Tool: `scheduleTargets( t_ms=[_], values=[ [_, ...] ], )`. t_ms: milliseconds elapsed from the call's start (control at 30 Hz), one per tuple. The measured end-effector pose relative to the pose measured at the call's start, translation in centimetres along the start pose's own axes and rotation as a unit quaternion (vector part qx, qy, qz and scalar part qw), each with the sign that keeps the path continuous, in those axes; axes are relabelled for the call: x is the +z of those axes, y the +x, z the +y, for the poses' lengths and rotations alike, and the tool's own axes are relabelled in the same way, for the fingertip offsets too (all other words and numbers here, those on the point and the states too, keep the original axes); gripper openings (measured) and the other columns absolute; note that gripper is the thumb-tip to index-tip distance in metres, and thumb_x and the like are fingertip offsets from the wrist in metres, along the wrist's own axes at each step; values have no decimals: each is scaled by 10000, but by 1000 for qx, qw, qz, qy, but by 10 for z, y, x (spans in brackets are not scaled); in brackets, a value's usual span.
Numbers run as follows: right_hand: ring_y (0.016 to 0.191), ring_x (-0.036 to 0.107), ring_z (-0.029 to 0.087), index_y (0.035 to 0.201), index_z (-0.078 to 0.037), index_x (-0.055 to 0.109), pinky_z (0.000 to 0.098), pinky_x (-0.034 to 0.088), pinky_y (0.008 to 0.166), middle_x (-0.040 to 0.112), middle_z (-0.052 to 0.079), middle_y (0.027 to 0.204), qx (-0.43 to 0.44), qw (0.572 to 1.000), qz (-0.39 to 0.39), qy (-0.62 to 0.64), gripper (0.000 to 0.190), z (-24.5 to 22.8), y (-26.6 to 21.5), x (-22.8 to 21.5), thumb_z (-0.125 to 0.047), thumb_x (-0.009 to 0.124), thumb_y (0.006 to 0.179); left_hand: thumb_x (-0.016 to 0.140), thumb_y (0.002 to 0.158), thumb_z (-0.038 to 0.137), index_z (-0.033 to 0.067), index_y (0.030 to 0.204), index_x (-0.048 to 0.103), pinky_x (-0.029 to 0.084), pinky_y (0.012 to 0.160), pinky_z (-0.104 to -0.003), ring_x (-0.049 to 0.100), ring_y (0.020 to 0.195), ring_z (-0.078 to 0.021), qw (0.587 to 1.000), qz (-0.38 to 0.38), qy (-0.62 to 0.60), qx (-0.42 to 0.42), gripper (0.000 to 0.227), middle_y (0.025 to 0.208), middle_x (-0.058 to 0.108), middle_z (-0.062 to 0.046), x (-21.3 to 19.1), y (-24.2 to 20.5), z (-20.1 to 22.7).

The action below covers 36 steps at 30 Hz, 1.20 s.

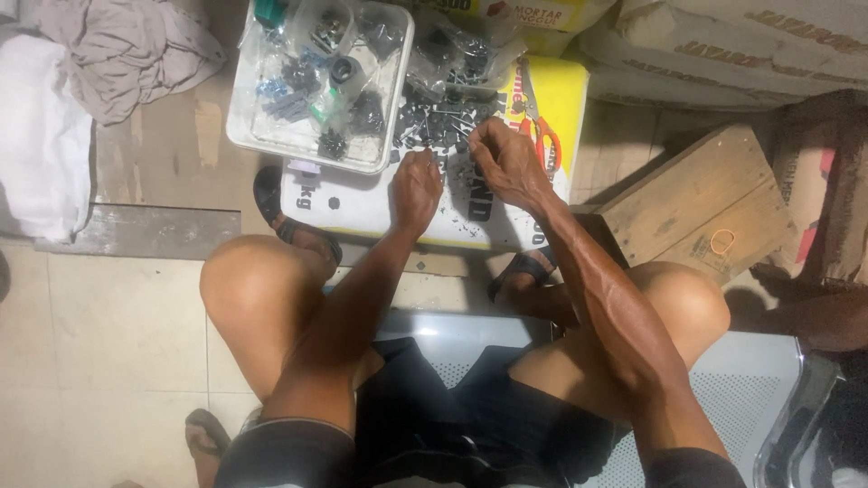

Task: Sorting small plastic gears and components into an organizer tray

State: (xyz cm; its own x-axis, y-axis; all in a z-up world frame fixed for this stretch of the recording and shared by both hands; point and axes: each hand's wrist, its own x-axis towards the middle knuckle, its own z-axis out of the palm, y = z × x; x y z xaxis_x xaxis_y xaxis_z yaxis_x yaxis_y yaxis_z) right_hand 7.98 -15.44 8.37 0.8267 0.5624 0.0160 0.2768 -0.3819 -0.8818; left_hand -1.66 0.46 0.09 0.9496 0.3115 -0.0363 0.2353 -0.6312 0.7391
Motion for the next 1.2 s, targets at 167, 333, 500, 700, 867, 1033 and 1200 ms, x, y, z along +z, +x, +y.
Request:
scheduleTargets(
  t_ms=[167, 333, 500, 700, 867, 1033, 1200],
  values=[
    [621, 603, 216, 999, -36, 648, 327, 487, 562, 607, 99, 682, 5, 1000, 1, 6, 86, -7, -4, -2, -59, 576, 1040, 599, 955, 81, 28, 1040, 642, 592, 680, -522, 710, 813, -389, 1000, -1, -20, 8, 110, 836, 614, -146, 8, 20, -16],
    [660, 640, 280, 1003, 3, 650, 405, 531, 649, 626, 155, 735, 46, 999, -3, -17, 111, -23, -13, -10, -29, 551, 1041, 537, 1002, 207, 107, 906, 591, 500, 775, -362, 590, 796, -198, 907, -23, -380, -178, 148, 790, 475, -29, 39, 30, 7],
    [671, 679, 266, 999, -41, 661, 473, 520, 820, 674, 157, 768, 49, 995, -9, -83, 92, -65, -17, -41, -34, 574, 1027, 582, 972, 6, -63, 1101, 600, 666, 657, -226, 753, 775, -159, 898, -101, -406, -138, 147, 923, 656, -145, -65, 33, 97],
    [660, 656, 274, 975, -8, 674, 410, 559, 642, 661, 167, 761, 57, 998, 11, -39, 121, -73, -11, -34, -11, 559, 1015, 626, 944, -40, -107, 1084, 616, 690, 669, -232, 770, 780, -181, 879, -87, -458, -96, 156, 905, 688, -181, -84, 41, 108],
    [656, 656, 262, 969, -6, 662, 392, 548, 630, 655, 153, 750, 66, 997, 29, -41, 108, -78, -13, -26, -16, 569, 1023, 649, 927, -37, -86, 1071, 636, 686, 695, -212, 760, 788, -163, 865, -86, -475, -133, 153, 900, 692, -167, -67, 39, 91],
    [656, 668, 289, 982, 18, 672, 382, 563, 600, 666, 184, 770, 86, 994, 36, -56, 107, -50, -6, -15, 13, 571, 1017, 648, 918, -48, -101, 1082, 634, 667, 676, -194, 729, 778, -140, 857, -69, -482, -167, 173, 888, 691, -163, -54, 41, 83],
    [620, 661, 288, 950, 34, 696, 389, 546, 583, 679, 190, 739, 69, 994, 39, -76, 118, -48, 1, -15, 28, 590, 1002, 643, 913, -37, -106, 1095, 625, 663, 693, -200, 724, 773, -138, 843, -50, -499, -196, 195, 887, 690, -163, -55, 41, 90]
  ],
)
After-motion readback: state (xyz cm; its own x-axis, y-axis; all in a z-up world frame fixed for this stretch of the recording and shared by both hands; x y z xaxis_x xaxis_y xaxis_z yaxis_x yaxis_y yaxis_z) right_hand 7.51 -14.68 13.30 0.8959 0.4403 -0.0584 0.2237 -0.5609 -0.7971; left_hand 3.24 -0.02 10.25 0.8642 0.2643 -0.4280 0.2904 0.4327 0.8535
